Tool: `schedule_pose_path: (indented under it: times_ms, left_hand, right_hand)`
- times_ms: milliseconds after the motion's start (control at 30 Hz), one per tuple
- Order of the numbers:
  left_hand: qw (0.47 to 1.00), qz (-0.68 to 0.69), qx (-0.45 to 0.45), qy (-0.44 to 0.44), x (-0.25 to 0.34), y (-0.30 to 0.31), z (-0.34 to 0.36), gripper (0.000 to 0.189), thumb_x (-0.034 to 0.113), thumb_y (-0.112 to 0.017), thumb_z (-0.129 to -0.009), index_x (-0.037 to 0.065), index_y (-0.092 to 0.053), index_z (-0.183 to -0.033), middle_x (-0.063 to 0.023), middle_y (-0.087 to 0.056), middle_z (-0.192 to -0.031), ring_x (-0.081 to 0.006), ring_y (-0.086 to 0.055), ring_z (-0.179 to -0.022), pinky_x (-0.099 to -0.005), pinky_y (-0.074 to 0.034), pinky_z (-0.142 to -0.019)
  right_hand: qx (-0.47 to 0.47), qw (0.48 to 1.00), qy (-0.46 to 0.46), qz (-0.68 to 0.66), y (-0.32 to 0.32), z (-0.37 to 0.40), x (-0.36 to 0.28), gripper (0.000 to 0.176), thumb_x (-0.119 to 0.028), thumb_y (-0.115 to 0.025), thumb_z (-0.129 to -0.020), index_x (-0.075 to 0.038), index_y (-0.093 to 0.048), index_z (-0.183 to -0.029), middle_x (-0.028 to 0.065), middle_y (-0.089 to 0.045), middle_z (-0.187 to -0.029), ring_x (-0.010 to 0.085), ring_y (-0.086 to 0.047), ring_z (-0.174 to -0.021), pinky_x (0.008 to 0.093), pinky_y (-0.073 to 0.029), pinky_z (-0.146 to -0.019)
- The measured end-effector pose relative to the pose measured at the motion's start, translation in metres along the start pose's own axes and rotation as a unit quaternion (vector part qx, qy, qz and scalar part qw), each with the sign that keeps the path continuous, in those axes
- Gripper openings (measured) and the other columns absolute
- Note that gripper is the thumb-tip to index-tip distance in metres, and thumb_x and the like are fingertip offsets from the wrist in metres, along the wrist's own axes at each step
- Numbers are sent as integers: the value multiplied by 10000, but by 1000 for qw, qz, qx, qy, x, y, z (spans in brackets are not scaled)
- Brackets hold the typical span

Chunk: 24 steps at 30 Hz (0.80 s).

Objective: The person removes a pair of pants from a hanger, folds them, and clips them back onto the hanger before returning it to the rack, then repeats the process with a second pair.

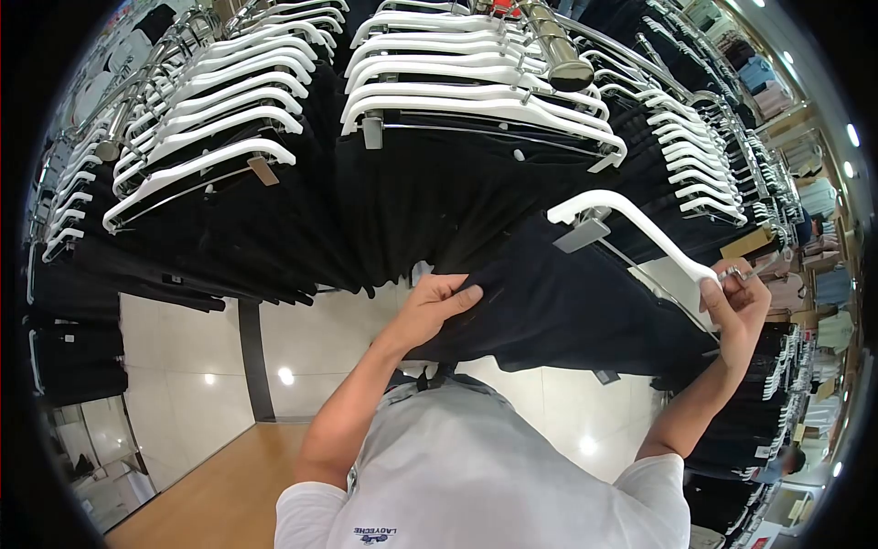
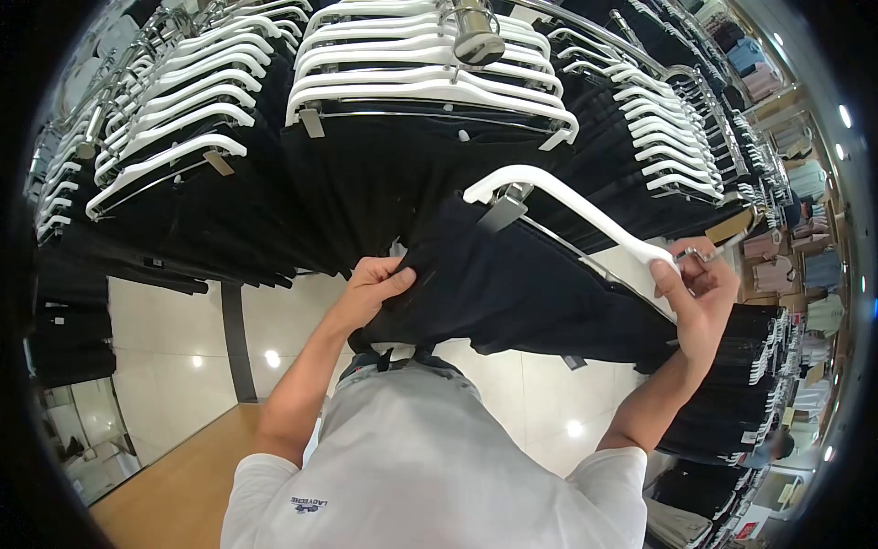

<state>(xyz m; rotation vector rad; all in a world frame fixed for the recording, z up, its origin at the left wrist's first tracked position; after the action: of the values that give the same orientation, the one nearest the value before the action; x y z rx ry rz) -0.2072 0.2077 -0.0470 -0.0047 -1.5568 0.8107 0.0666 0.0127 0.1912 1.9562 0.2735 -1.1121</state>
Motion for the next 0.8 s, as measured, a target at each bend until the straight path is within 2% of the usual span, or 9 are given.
schedule_pose_path:
  times_ms: [100,200,300,400,533,567,700,800]
  left_hand:
    - [999,23,-24,-15,-8,11,3,323,297,-617,-1065,-2,-733,-1101,66,-685,-905,-6,-577,-815,-200,-479,-722]
    - [995,91,-24,15,5,5,10,264,208,-679,-1024,-9,-709,-1171,47,-696,-968,-13,-605,-879,-196,-492,-785]
    - [998,-32,-30,-39,12,11,14,287,79,-739,-951,-17,-682,-1216,28,-701,-1037,-28,-625,-922,-202,-498,-837]
    - [997,-68,-26,-40,20,7,14,360,-40,-749,-874,-26,-675,-1226,17,-702,-1048,-37,-620,-932,-210,-499,-835]
    - [997,-73,-21,-29,16,9,16,366,-71,-708,-864,-26,-672,-1225,21,-686,-1027,-40,-610,-927,-215,-492,-822]
    - [997,-71,-16,-23,8,15,17,362,-78,-697,-862,-28,-672,-1219,22,-681,-1018,-41,-608,-922,-215,-487,-814]
    - [997,-66,32,-23,-20,29,25,329,-88,-673,-848,-30,-680,-1172,24,-668,-956,-43,-599,-884,-218,-471,-772]
    - [988,-139,65,-5,-52,50,32,309,-81,-674,-833,-29,-690,-1137,20,-670,-913,-43,-593,-849,-223,-467,-743]
  right_hand:
    - [-27,1000,-2,-11,-7,-12,12,164,-81,-762,-882,17,-662,-968,0,-592,-630,20,-431,-504,204,-251,-495]
    - [-44,998,3,-47,-14,-19,17,154,-81,-758,-886,14,-661,-959,15,-607,-631,22,-425,-502,205,-252,-494]
    - [-51,997,7,-56,-19,-20,14,152,-82,-761,-888,17,-659,-944,24,-616,-630,28,-447,-511,209,-256,-494]
    - [-53,997,4,-56,-24,-19,10,151,-71,-765,-882,23,-659,-934,20,-612,-631,35,-465,-522,210,-276,-500]
    - [-53,997,36,-52,-31,-18,8,160,-103,-745,-900,7,-634,-933,48,-616,-635,38,-435,-495,208,-259,-478]
    - [-47,996,1,-75,-31,-18,0,150,-17,-775,-853,36,-659,-932,15,-604,-647,57,-512,-557,219,-380,-536]
    - [-29,997,9,-74,-33,-17,-9,154,13,-772,-842,42,-652,-934,31,-634,-686,64,-562,-588,226,-425,-557]
    - [-65,994,6,-92,-39,-18,-9,201,2,-808,-830,32,-649,-950,33,-649,-700,62,-578,-609,222,-429,-557]
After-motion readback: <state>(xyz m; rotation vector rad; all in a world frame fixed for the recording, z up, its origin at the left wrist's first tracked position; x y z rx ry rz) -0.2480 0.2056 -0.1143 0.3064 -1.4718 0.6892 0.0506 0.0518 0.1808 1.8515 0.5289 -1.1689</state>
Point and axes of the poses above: each hand's wrist, its own z-axis away from the middle knuckle, its own y-axis out of the back of the hand, x = y × z, the point moved 4 cm from there along -z, towards the middle knuckle
